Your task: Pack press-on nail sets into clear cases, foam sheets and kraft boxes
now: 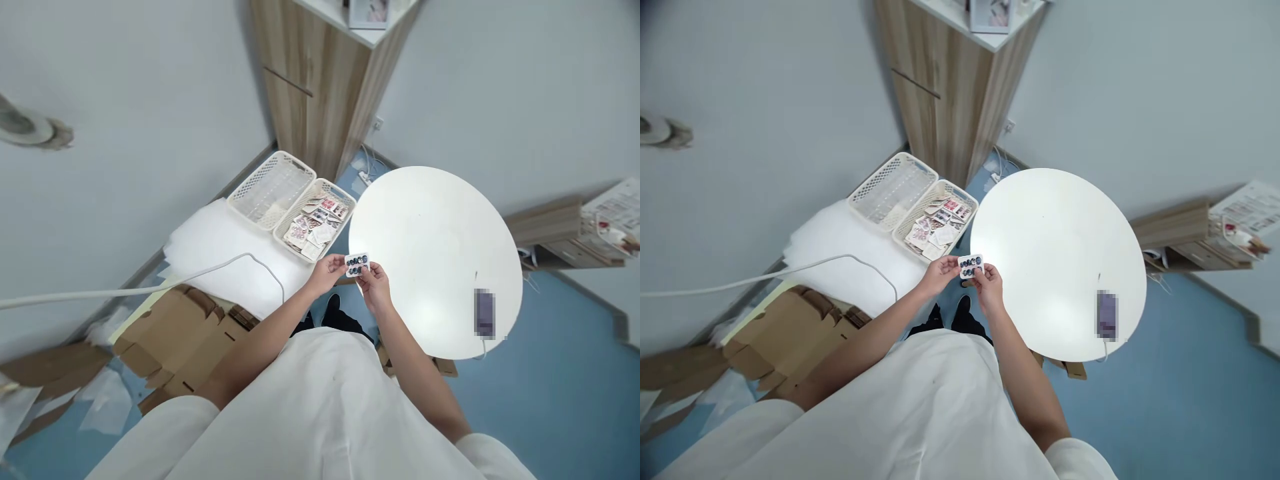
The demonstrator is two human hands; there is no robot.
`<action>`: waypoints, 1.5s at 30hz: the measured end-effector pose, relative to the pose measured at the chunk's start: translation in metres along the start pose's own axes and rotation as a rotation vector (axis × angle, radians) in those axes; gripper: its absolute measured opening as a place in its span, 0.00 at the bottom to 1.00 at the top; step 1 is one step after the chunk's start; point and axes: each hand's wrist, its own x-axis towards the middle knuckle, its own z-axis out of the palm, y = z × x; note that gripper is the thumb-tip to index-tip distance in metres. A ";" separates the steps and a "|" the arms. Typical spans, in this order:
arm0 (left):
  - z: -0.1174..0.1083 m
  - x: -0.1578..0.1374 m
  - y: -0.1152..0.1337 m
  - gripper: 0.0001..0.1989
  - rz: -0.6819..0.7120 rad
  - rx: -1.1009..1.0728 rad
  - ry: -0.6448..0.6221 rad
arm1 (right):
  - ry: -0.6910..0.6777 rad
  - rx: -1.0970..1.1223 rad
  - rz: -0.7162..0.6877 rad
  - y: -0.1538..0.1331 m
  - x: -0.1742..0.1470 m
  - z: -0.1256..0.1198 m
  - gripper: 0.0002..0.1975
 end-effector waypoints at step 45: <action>0.054 0.104 -0.045 0.33 0.125 1.101 -0.445 | -0.127 -1.090 -0.321 0.042 0.078 -0.119 0.28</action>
